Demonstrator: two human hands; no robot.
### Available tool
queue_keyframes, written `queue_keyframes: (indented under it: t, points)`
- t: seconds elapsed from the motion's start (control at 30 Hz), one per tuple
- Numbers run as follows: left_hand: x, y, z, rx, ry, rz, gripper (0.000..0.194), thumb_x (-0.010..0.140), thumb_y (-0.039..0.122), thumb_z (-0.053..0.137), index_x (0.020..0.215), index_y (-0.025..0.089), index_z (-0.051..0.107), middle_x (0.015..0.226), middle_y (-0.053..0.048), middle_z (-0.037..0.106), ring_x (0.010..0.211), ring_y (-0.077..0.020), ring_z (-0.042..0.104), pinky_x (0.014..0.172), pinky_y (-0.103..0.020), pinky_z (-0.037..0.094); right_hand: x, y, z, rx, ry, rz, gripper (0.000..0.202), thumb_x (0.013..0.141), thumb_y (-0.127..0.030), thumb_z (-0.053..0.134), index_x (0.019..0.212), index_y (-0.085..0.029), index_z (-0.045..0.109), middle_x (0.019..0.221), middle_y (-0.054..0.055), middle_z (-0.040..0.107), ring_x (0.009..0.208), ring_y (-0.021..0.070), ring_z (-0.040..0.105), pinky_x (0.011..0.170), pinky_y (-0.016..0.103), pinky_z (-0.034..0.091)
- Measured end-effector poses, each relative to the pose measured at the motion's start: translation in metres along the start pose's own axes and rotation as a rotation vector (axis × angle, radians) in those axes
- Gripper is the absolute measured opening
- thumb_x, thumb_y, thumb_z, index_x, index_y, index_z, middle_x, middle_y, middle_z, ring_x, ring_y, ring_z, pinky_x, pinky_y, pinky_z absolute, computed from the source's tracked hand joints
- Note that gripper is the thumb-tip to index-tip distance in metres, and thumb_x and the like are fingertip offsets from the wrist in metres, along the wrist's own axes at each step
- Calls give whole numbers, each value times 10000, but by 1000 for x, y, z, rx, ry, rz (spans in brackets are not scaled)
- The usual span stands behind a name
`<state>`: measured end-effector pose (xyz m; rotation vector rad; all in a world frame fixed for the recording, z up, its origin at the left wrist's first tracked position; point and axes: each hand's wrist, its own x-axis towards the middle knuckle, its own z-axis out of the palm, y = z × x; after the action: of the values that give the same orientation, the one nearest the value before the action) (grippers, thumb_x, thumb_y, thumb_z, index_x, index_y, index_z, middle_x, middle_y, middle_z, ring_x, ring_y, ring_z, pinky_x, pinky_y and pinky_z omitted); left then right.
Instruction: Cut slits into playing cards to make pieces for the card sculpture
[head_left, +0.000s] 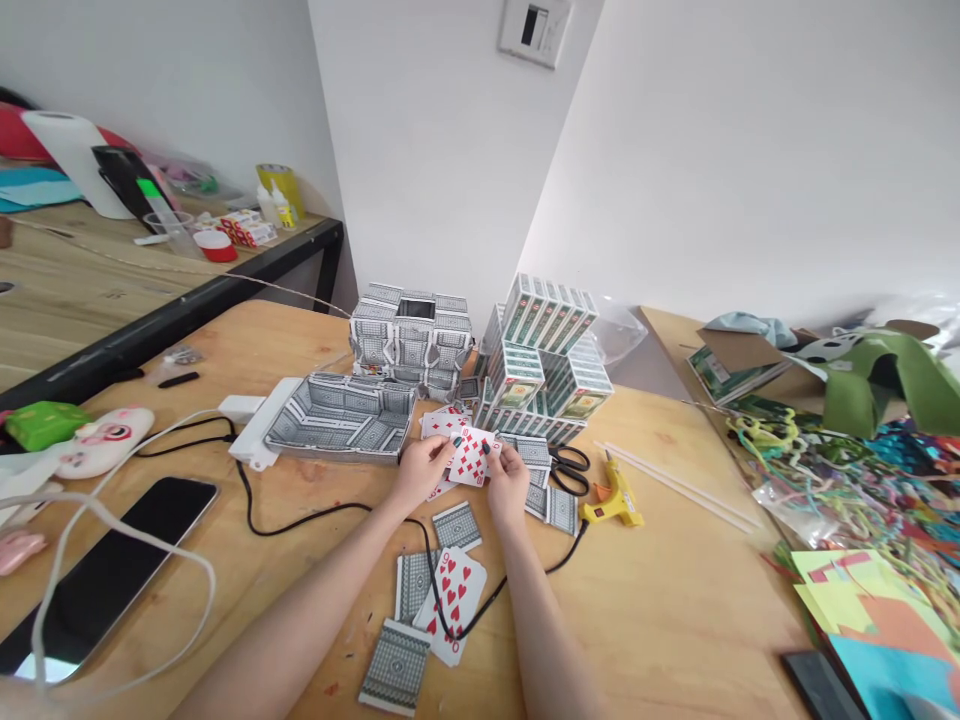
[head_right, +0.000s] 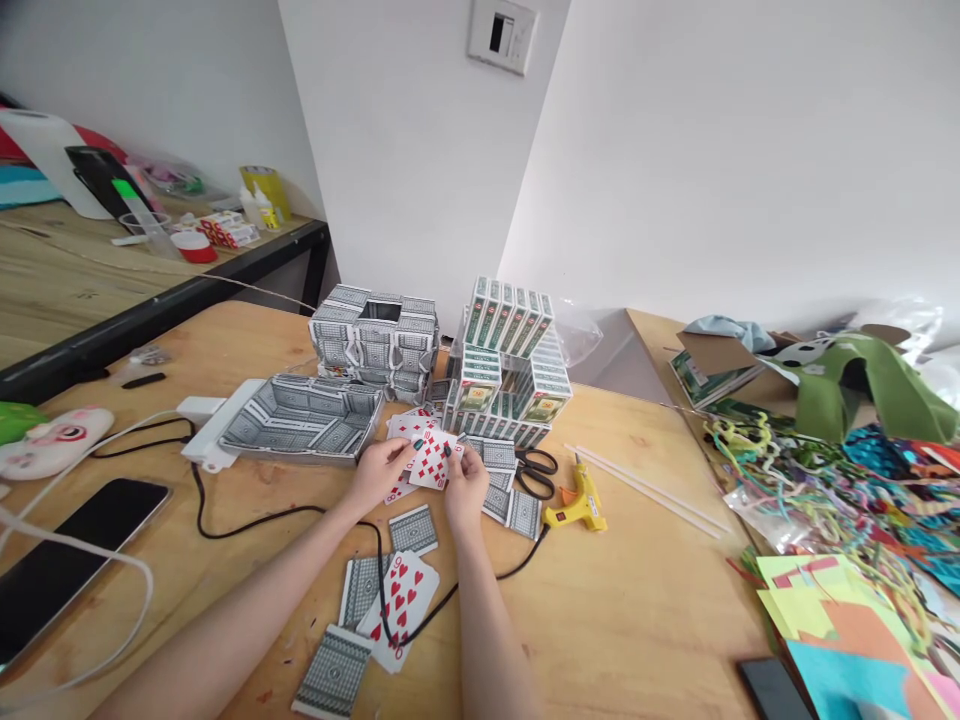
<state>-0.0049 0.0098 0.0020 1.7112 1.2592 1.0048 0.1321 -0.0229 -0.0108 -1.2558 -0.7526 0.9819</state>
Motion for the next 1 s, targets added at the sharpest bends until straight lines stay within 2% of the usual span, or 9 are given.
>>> queue_keyframes:
  t: [0.1, 0.2, 0.3, 0.4, 0.6, 0.7, 0.87, 1.0]
  points:
    - [1, 1, -1, 30, -13, 12, 294, 784, 351, 443, 601, 142, 541, 505, 31, 474, 496, -95, 412, 486, -200, 302, 0, -1, 0, -28, -11, 7, 348, 689, -381, 595, 930, -131, 608, 900, 85, 688, 778, 211, 630, 687, 309, 491]
    - [1, 2, -1, 47, -3, 2, 286, 784, 348, 438, 610, 145, 539, 508, 28, 486, 494, -97, 419, 492, -200, 309, -1, -2, -1, -5, -39, 24, 470, 686, -352, 604, 1102, -139, 554, 1026, 93, 662, 888, 230, 620, 751, 337, 492]
    - [1, 2, -1, 42, 7, -4, 253, 779, 331, 444, 647, 147, 558, 527, 25, 515, 498, -98, 435, 504, -201, 319, -1, -3, -1, 20, -101, 21, 530, 692, -322, 603, 1185, -157, 501, 1063, 90, 650, 915, 230, 616, 759, 344, 496]
    - [0, 4, -1, 52, 24, -3, 270, 778, 338, 450, 612, 147, 543, 506, 32, 491, 489, -93, 421, 496, -201, 305, -1, -4, -1, 18, -110, 19, 483, 690, -328, 604, 1137, -161, 529, 975, 78, 682, 834, 218, 639, 711, 327, 508]
    - [0, 7, -2, 56, 34, -9, 334, 788, 377, 443, 563, 143, 521, 463, 45, 420, 460, -82, 363, 474, -205, 270, -1, -6, -1, -41, -85, 44, 281, 686, -376, 604, 859, -155, 594, 716, 41, 697, 600, 180, 628, 539, 262, 480]
    - [0, 7, -2, 20, 22, -23, 328, 784, 371, 446, 580, 137, 550, 471, 38, 438, 468, -85, 370, 470, -202, 278, -2, -7, 0, -50, -59, 33, 248, 684, -380, 607, 788, -156, 586, 690, 32, 688, 577, 164, 612, 526, 246, 462]
    - [-1, 5, -2, -14, -13, -6, 278, 756, 339, 485, 590, 137, 577, 503, 25, 500, 503, -94, 419, 491, -193, 313, -2, -9, 1, -49, -30, 43, 248, 672, -381, 620, 776, -159, 581, 688, 29, 689, 574, 160, 610, 528, 242, 460]
    - [-1, 3, -1, -8, 7, -7, 280, 752, 341, 488, 590, 136, 590, 515, 17, 531, 511, -100, 446, 499, -196, 333, -1, -11, -1, 12, -87, 66, 248, 662, -359, 638, 811, -165, 597, 738, 35, 701, 624, 177, 633, 572, 264, 486]
